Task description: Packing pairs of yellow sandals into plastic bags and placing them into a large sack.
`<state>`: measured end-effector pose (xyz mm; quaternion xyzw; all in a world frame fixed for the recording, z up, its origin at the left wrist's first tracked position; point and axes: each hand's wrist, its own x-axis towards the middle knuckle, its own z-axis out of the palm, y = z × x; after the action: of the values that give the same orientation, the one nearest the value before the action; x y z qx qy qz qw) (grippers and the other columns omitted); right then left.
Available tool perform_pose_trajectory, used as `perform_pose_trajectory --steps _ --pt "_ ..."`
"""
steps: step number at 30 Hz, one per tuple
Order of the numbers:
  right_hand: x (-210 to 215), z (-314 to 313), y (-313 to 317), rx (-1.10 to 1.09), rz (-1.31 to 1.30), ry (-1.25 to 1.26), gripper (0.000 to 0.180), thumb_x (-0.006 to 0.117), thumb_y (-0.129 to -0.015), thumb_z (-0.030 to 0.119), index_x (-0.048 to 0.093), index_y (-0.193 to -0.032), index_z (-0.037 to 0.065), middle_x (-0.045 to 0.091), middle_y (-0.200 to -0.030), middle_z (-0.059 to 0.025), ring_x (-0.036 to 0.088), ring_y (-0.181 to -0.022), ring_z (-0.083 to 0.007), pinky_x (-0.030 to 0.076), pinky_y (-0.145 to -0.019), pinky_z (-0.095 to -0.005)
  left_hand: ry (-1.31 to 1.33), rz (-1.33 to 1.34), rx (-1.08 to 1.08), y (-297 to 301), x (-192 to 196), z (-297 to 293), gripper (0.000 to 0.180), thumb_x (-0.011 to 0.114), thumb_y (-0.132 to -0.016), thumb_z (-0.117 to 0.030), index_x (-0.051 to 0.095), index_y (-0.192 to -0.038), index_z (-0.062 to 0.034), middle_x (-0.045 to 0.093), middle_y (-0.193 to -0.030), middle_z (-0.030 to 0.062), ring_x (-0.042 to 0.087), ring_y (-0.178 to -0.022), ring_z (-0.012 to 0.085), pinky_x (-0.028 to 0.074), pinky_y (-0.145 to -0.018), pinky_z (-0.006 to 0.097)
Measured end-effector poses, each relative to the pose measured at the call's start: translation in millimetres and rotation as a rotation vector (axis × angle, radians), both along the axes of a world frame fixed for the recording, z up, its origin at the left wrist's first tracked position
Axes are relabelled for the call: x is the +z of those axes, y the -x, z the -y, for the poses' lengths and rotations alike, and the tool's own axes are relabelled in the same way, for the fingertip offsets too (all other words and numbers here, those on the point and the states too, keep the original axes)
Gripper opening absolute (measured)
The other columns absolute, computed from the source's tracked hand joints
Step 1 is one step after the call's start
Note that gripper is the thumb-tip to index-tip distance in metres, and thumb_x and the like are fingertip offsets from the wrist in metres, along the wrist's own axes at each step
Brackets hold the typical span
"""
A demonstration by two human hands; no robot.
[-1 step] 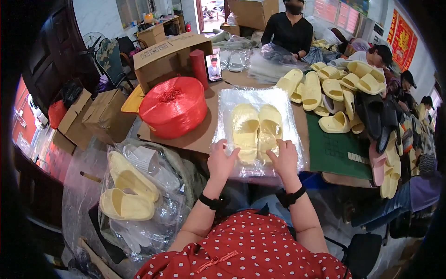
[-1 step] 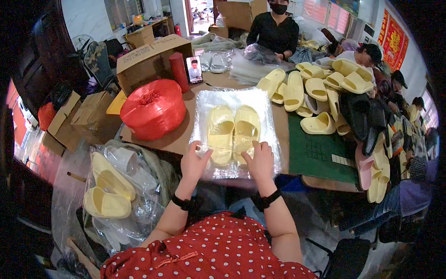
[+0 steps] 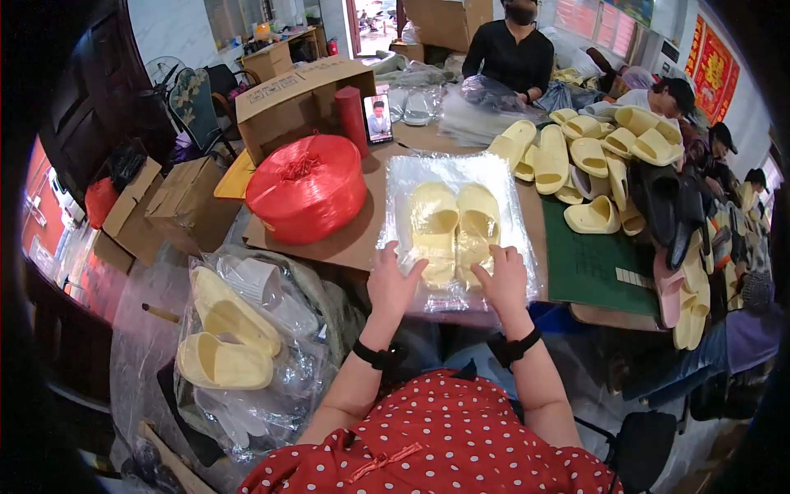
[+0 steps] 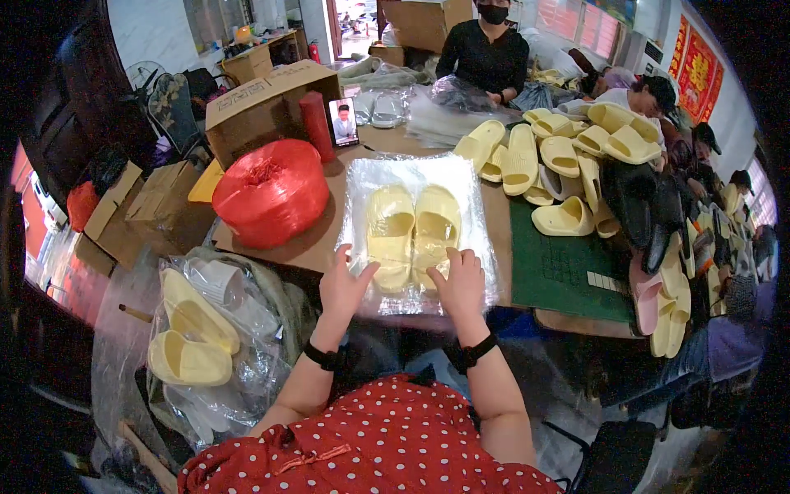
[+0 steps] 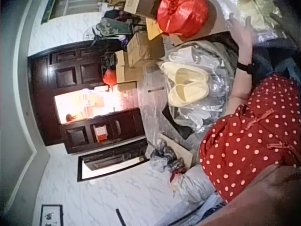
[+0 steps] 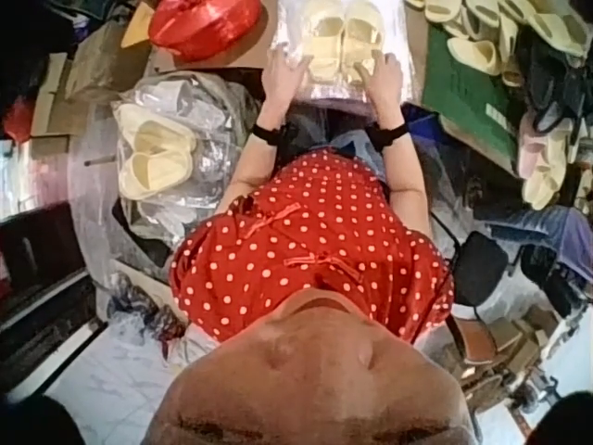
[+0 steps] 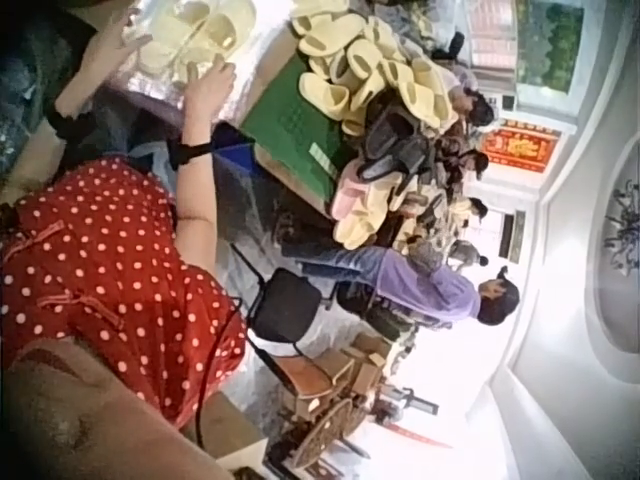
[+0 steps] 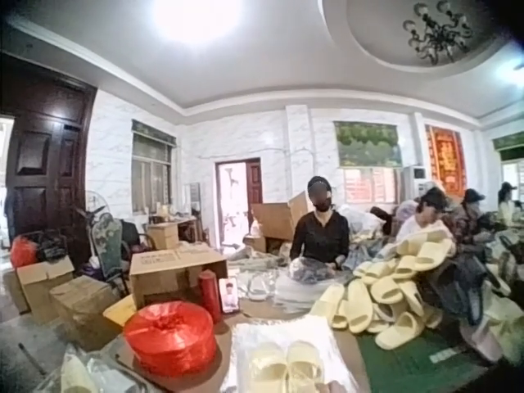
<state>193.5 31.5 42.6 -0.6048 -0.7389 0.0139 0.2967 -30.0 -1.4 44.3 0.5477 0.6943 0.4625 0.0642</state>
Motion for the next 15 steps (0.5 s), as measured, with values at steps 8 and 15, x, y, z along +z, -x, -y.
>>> perform_pose_trajectory --steps 8,15 --pt "-5 1 -1 -0.02 -0.03 -0.016 0.054 0.073 -0.08 0.038 0.058 -0.121 0.006 0.053 -0.105 -0.0112 0.052 -0.1 -0.0309 0.043 -0.086 -0.0425 0.141 -0.28 -0.057 -8 30 -10 0.07 0.077 -0.071 -0.057 0.066 -0.105 0.0033 0.062 -0.102 0.0226 0.058 -0.094 0.0372 0.048 -0.085 0.045" --pt "-12 0 -1 -0.028 -0.048 -0.074 0.055 0.073 -0.079 0.04 0.058 -0.121 0.007 0.053 -0.104 -0.0103 0.052 -0.099 -0.0297 0.043 -0.085 -0.0426 0.088 -0.19 -0.14 -15 25 -18 0.063 0.081 -0.069 -0.045 0.064 -0.107 0.0027 0.063 -0.098 0.02 0.057 -0.091 0.036 0.046 -0.083 0.044"
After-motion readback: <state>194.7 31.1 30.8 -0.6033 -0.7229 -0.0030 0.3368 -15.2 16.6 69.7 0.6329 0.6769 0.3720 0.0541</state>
